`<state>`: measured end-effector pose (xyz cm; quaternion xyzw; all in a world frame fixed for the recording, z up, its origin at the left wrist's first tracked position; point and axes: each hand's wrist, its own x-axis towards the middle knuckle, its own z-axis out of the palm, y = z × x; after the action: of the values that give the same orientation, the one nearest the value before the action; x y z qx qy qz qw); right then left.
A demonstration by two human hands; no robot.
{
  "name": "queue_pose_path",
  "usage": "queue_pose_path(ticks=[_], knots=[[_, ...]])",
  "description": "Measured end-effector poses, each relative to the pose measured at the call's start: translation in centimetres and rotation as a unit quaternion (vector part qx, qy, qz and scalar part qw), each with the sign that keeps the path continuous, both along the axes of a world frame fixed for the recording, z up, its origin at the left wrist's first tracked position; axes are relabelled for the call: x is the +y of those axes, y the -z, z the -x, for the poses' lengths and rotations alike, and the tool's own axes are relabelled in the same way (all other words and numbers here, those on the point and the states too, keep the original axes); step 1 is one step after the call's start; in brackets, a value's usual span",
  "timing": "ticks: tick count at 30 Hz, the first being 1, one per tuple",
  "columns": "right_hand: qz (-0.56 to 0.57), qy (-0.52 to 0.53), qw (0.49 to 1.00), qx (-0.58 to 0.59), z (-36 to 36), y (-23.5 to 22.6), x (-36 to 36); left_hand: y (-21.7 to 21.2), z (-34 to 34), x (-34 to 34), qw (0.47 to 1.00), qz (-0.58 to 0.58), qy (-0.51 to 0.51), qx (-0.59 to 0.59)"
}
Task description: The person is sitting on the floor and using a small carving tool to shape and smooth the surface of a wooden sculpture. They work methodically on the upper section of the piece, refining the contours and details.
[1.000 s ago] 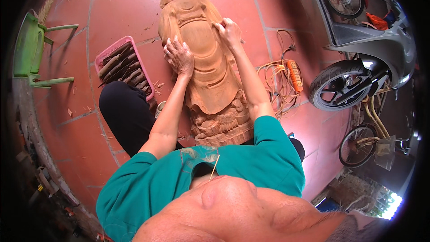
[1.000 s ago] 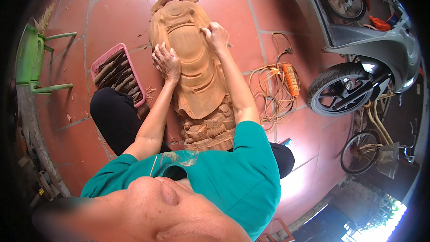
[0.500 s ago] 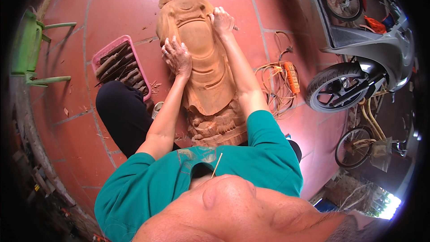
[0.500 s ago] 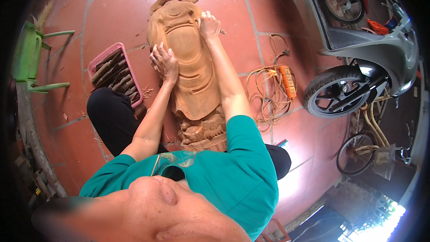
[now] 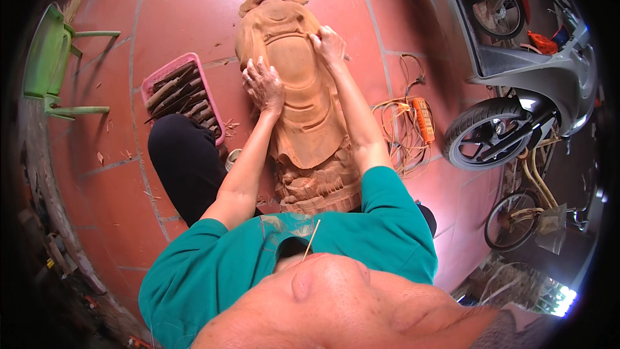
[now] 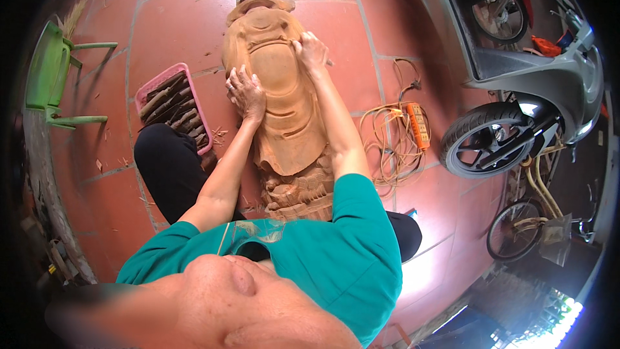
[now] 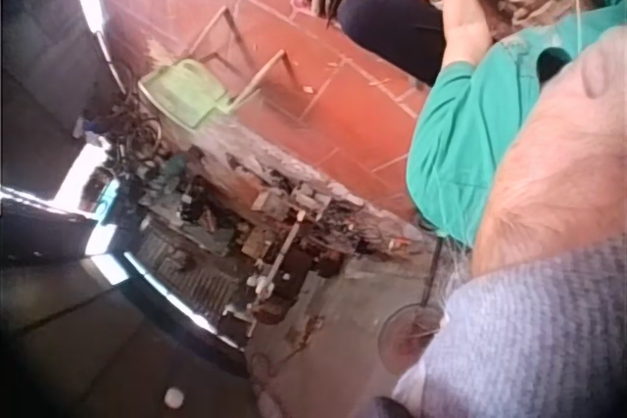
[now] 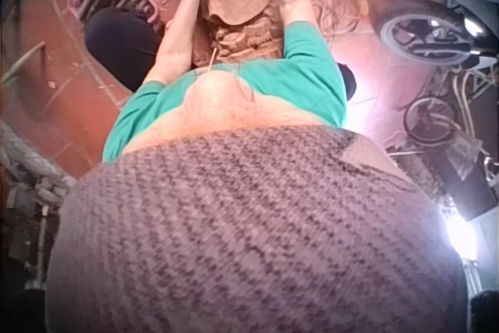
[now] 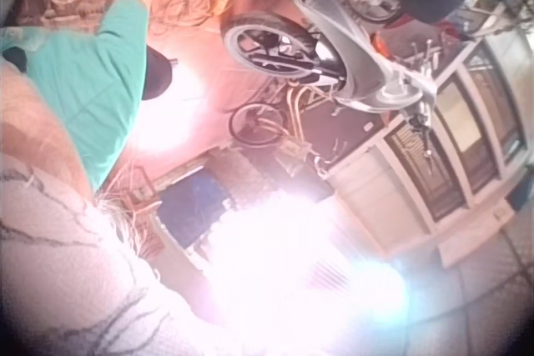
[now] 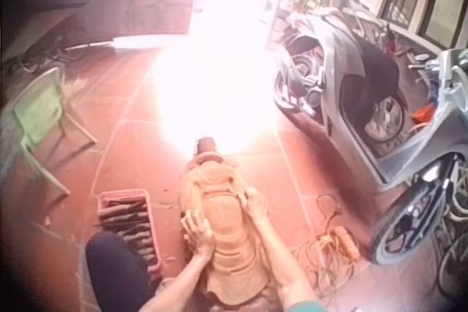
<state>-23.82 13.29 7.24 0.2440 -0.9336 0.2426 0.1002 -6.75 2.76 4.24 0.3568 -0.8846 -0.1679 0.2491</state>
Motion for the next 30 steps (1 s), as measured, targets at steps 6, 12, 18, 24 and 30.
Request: queue_pose_path(ticks=[6,12,18,24,30], knots=[[0.039,0.033,0.998,-0.047,-4.3,-0.3,5.1,-0.4,0.0,0.3,0.999,-0.038,0.003,0.005],[0.023,0.036,0.999,-0.034,-3.0,-0.6,4.0,-0.4,0.1,0.4,0.999,-0.046,0.005,-0.001],[-0.028,0.004,0.999,0.034,0.7,0.1,-0.6,-0.4,0.0,0.2,0.999,-0.042,0.003,-0.001],[-0.034,0.018,0.999,0.038,3.6,0.7,-3.6,-0.3,-0.1,0.3,1.000,-0.028,0.003,0.001],[0.002,0.040,0.999,-0.003,3.3,0.7,-3.6,-0.2,0.0,0.2,1.000,-0.030,0.003,0.001]])
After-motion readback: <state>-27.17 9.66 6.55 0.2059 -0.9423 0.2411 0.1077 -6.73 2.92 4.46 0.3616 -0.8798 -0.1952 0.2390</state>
